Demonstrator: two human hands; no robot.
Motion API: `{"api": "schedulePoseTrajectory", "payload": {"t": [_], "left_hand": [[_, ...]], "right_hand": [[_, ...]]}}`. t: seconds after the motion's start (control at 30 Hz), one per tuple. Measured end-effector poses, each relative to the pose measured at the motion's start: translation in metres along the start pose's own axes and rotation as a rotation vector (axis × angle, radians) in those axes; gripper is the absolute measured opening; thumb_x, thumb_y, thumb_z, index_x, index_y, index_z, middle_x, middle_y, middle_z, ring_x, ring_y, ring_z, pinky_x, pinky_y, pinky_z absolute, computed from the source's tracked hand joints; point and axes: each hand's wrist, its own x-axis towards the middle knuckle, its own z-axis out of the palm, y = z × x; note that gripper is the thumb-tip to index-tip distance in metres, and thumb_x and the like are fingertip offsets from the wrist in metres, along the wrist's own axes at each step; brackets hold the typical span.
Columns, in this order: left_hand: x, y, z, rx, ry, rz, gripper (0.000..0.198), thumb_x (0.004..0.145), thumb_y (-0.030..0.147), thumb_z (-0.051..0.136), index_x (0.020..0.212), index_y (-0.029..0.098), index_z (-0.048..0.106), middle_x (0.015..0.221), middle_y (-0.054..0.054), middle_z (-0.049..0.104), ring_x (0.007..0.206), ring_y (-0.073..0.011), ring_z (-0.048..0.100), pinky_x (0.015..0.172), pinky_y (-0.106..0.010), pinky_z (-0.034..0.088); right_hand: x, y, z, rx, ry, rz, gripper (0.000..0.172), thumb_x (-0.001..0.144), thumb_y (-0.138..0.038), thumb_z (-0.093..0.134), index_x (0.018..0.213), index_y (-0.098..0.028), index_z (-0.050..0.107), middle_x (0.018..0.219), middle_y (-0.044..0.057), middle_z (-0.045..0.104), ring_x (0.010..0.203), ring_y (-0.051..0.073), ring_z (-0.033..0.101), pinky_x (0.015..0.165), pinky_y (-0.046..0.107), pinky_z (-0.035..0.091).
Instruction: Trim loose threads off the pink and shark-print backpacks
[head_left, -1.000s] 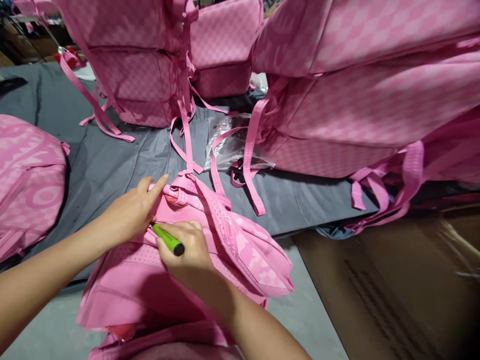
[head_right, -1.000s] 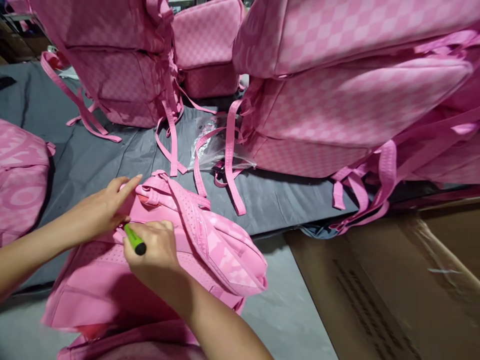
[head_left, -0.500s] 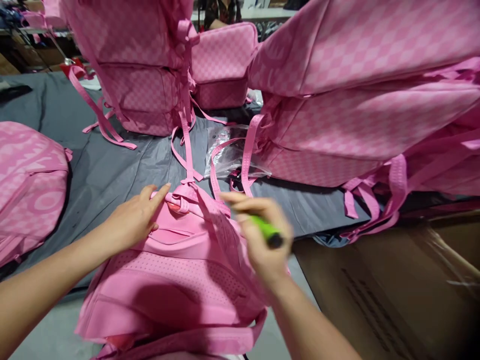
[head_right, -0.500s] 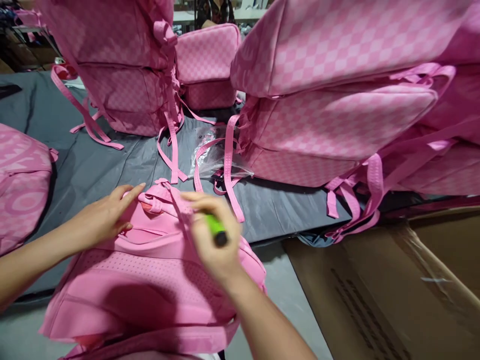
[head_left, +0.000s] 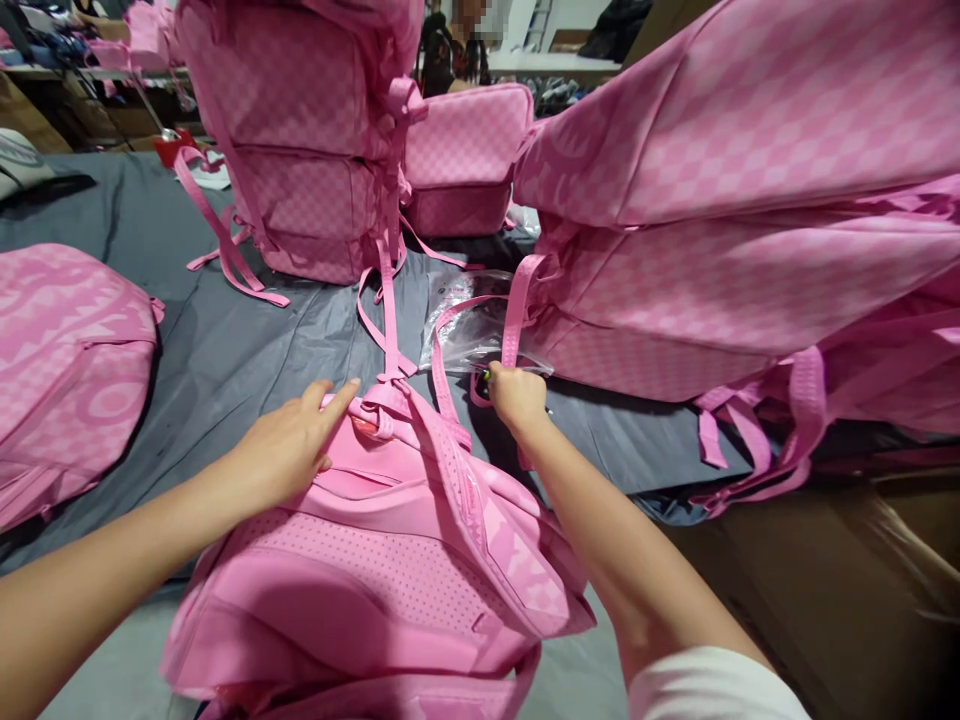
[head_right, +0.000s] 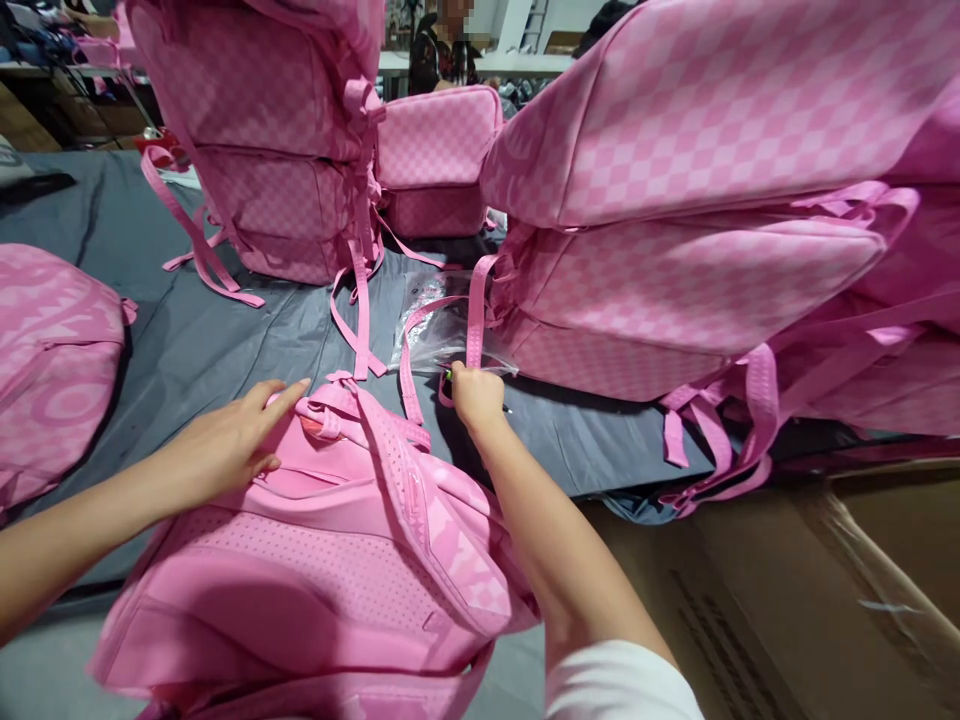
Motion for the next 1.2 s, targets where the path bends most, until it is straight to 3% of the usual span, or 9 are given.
{"api": "schedulePoseTrajectory", "payload": {"t": [0.2, 0.33, 0.4, 0.5, 0.6, 0.77, 0.97, 1.1, 1.2], "left_hand": [[0.001, -0.005, -0.003, -0.113, -0.023, -0.009, 0.086, 0.084, 0.019, 0.065, 0.158, 0.023, 0.021, 0.160, -0.018, 0.031, 0.132, -0.0355, 0.053, 0.103, -0.048, 0.050], [-0.009, 0.008, -0.010, -0.313, 0.296, 0.064, 0.062, 0.095, 0.035, 0.056, 0.152, 0.021, 0.036, 0.163, -0.017, 0.027, 0.150, -0.0344, 0.028, 0.116, -0.056, 0.034], [-0.017, 0.019, -0.014, -0.454, 0.477, 0.150, 0.059, 0.096, 0.041, 0.056, 0.149, 0.021, 0.041, 0.155, -0.015, 0.044, 0.142, -0.0289, 0.041, 0.113, -0.050, 0.038], [-0.027, 0.031, -0.015, -0.636, 0.497, 0.269, 0.034, 0.092, 0.033, 0.063, 0.123, 0.019, 0.062, 0.111, -0.006, 0.072, 0.100, -0.0190, 0.067, 0.091, -0.034, 0.051], [-0.035, 0.034, -0.009, -0.611, 0.581, 0.305, 0.008, 0.093, 0.021, 0.060, 0.087, 0.018, 0.065, 0.081, -0.001, 0.070, 0.077, -0.0144, 0.064, 0.081, -0.030, 0.049], [-0.050, 0.031, 0.010, -0.520, 0.684, 0.408, 0.014, 0.094, 0.013, 0.051, 0.088, 0.018, 0.063, 0.078, -0.001, 0.069, 0.076, -0.0149, 0.062, 0.078, -0.031, 0.048], [-0.065, 0.015, 0.030, -0.185, 0.619, 0.247, 0.035, 0.097, 0.033, 0.054, 0.129, 0.022, 0.060, 0.145, -0.016, 0.052, 0.139, -0.0324, 0.040, 0.109, -0.054, 0.037], [-0.067, 0.004, 0.041, -0.068, 0.475, 0.272, 0.028, 0.096, 0.040, 0.054, 0.105, 0.018, 0.069, 0.153, -0.020, 0.040, 0.147, -0.0385, 0.026, 0.110, -0.060, 0.036], [-0.068, 0.001, 0.046, -0.071, 0.580, 0.325, 0.023, 0.095, 0.035, 0.057, 0.098, 0.015, 0.067, 0.141, -0.020, 0.049, 0.142, -0.0352, 0.033, 0.111, -0.056, 0.039]], "right_hand": [[-0.038, -0.029, -0.035, 0.103, 0.119, -0.210, 0.037, 0.081, -0.009, 0.052, 0.111, -0.017, 0.073, 0.109, 0.011, 0.077, 0.096, 0.023, 0.075, 0.082, 0.035, 0.057], [-0.072, -0.077, -0.068, 0.380, 0.084, -0.538, 0.047, 0.084, -0.007, 0.050, 0.125, -0.021, 0.067, 0.116, 0.008, 0.075, 0.105, 0.022, 0.073, 0.088, 0.037, 0.060], [-0.083, -0.099, -0.080, 0.505, 0.008, -0.622, 0.047, 0.087, -0.007, 0.050, 0.129, -0.022, 0.064, 0.116, 0.008, 0.075, 0.105, 0.021, 0.073, 0.088, 0.036, 0.060], [-0.093, -0.118, -0.090, 0.636, -0.103, -0.701, 0.047, 0.090, -0.008, 0.049, 0.133, -0.023, 0.062, 0.118, 0.009, 0.074, 0.110, 0.021, 0.071, 0.093, 0.037, 0.059], [-0.100, -0.126, -0.094, 0.627, -0.171, -0.601, 0.055, 0.091, -0.009, 0.048, 0.144, -0.023, 0.052, 0.121, 0.010, 0.073, 0.108, 0.021, 0.072, 0.087, 0.034, 0.060], [-0.109, -0.140, -0.097, 0.416, -0.151, -0.611, 0.036, 0.090, -0.005, 0.046, 0.115, -0.019, 0.067, 0.094, 0.007, 0.076, 0.086, 0.020, 0.072, 0.075, 0.032, 0.058], [-0.105, -0.138, -0.087, 0.217, -0.063, -0.450, 0.030, 0.080, -0.002, 0.051, 0.094, -0.020, 0.070, 0.094, 0.009, 0.071, 0.086, 0.023, 0.066, 0.069, 0.033, 0.053], [-0.099, -0.132, -0.073, 0.331, -0.163, -0.436, 0.038, 0.080, -0.001, 0.051, 0.107, -0.021, 0.070, 0.089, 0.005, 0.076, 0.080, 0.020, 0.070, 0.071, 0.031, 0.054], [-0.094, -0.138, -0.067, 0.310, -0.230, -0.427, 0.039, 0.077, 0.000, 0.054, 0.103, -0.021, 0.073, 0.091, 0.005, 0.078, 0.082, 0.020, 0.072, 0.071, 0.029, 0.055]]}}
